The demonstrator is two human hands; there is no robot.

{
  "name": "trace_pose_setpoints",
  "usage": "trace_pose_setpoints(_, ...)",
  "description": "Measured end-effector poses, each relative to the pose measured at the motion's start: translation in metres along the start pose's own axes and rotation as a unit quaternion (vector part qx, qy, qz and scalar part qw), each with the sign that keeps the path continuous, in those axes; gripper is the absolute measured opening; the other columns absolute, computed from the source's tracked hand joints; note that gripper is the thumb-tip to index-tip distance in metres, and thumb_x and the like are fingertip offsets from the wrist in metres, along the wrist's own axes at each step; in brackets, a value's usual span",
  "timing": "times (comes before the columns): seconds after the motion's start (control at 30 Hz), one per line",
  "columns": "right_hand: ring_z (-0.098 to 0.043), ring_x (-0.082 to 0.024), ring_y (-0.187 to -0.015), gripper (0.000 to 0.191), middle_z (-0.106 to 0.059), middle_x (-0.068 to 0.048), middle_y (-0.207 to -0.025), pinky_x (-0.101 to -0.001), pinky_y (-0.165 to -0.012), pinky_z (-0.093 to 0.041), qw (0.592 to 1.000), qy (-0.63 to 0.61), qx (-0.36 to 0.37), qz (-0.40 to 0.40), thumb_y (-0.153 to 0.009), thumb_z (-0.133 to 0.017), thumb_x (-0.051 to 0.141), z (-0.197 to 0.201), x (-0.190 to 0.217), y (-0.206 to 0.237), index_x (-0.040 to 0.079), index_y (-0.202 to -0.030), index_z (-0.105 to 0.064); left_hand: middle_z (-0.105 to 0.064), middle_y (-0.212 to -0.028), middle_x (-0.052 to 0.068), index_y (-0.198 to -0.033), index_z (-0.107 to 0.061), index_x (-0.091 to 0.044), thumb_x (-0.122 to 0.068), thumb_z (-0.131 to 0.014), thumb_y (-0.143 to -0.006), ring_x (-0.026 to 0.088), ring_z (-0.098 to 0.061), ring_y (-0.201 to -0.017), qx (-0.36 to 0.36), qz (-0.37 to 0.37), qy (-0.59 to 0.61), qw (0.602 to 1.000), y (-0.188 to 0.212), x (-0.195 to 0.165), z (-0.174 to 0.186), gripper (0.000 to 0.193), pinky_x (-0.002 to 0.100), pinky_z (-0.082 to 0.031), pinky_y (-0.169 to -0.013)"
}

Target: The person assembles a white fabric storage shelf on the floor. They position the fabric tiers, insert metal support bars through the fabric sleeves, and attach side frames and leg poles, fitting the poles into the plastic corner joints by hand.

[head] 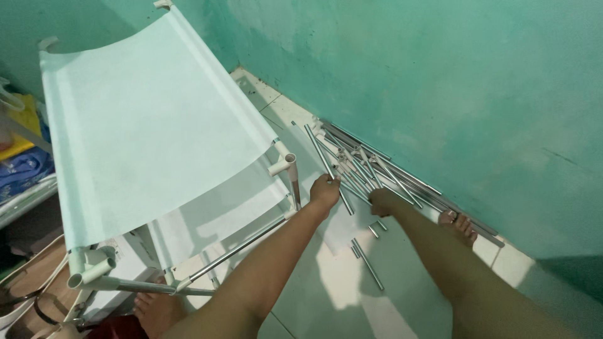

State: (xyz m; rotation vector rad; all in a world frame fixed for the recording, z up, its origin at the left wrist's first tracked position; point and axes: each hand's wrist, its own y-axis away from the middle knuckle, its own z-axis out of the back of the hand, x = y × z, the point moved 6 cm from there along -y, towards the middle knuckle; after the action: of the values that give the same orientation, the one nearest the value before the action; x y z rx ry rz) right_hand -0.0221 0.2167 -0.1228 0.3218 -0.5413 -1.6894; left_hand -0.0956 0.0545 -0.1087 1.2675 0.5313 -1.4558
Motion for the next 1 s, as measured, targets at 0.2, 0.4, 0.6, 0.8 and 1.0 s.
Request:
trace_pose_setpoints(0.2,-0.074,-0.032,-0.072,0.017,-0.073,-0.021,-0.082,-0.0426,-0.069,-0.060,0.997,-0.037,-0.067,-0.017,-0.077,-0.066,0.005,-0.017,0.028,0.006,-0.002,-0.085,-0.079,-0.068,-0.120,0.018,-0.116,-0.065,-0.003,-0.031,-0.058,-0.100,0.036,-0.065,-0.109,-0.032,0.026,-0.001,0.999,-0.002,0.022,0.010,0.033,0.044,-0.050,-0.095)
trace_pose_setpoints(0.4,-0.077,-0.033,-0.078,0.019,-0.077,-0.021,-0.087,-0.0432,-0.077,-0.062,0.988,-0.144,-0.024,-0.054,-0.088,-0.062,0.014,-0.010,0.004,0.013,0.001,-0.099,-0.073,-0.070,-0.118,0.020,-0.114,-0.066,-0.003,-0.030,-0.058,-0.100,0.037,-0.064,-0.112,-0.051,0.029,-0.060,0.996,0.000,0.043,-0.005,0.031,0.043,-0.049,-0.098)
trace_pose_setpoints(0.6,-0.069,-0.034,-0.110,0.028,-0.072,-0.016,-0.116,-0.0442,-0.097,-0.053,0.987,-0.090,-0.134,-0.021,-0.088,-0.059,0.013,0.031,-0.001,-0.016,0.010,-0.111,-0.075,-0.071,-0.117,0.018,-0.119,-0.066,-0.004,-0.030,-0.061,-0.098,0.035,-0.067,-0.110,-0.052,0.082,0.011,0.995,0.012,0.057,-0.029,0.034,0.041,-0.050,-0.096)
trace_pose_setpoints(0.8,-0.065,-0.036,-0.119,0.045,-0.068,-0.019,-0.127,-0.0430,-0.104,-0.051,0.991,-0.068,-0.113,-0.009,-0.084,-0.058,0.005,0.028,-0.004,-0.041,0.013,-0.126,-0.072,-0.071,-0.118,0.017,-0.120,-0.065,-0.005,-0.032,-0.058,-0.100,0.033,-0.068,-0.110,-0.045,0.106,0.054,0.992,0.018,0.062,-0.031,0.035,0.040,-0.050,-0.097)
trace_pose_setpoints(1.0,-0.064,-0.039,-0.118,0.056,-0.066,-0.022,-0.128,-0.0459,-0.098,-0.052,0.992,-0.079,-0.094,-0.036,-0.080,-0.059,-0.001,-0.016,0.001,-0.038,0.007,-0.135,-0.061,-0.067,-0.125,0.020,-0.125,-0.061,-0.003,-0.035,-0.057,-0.102,0.037,-0.062,-0.118,-0.064,0.053,-0.029,0.996,0.007,0.073,-0.022,0.039,0.042,-0.047,-0.102)
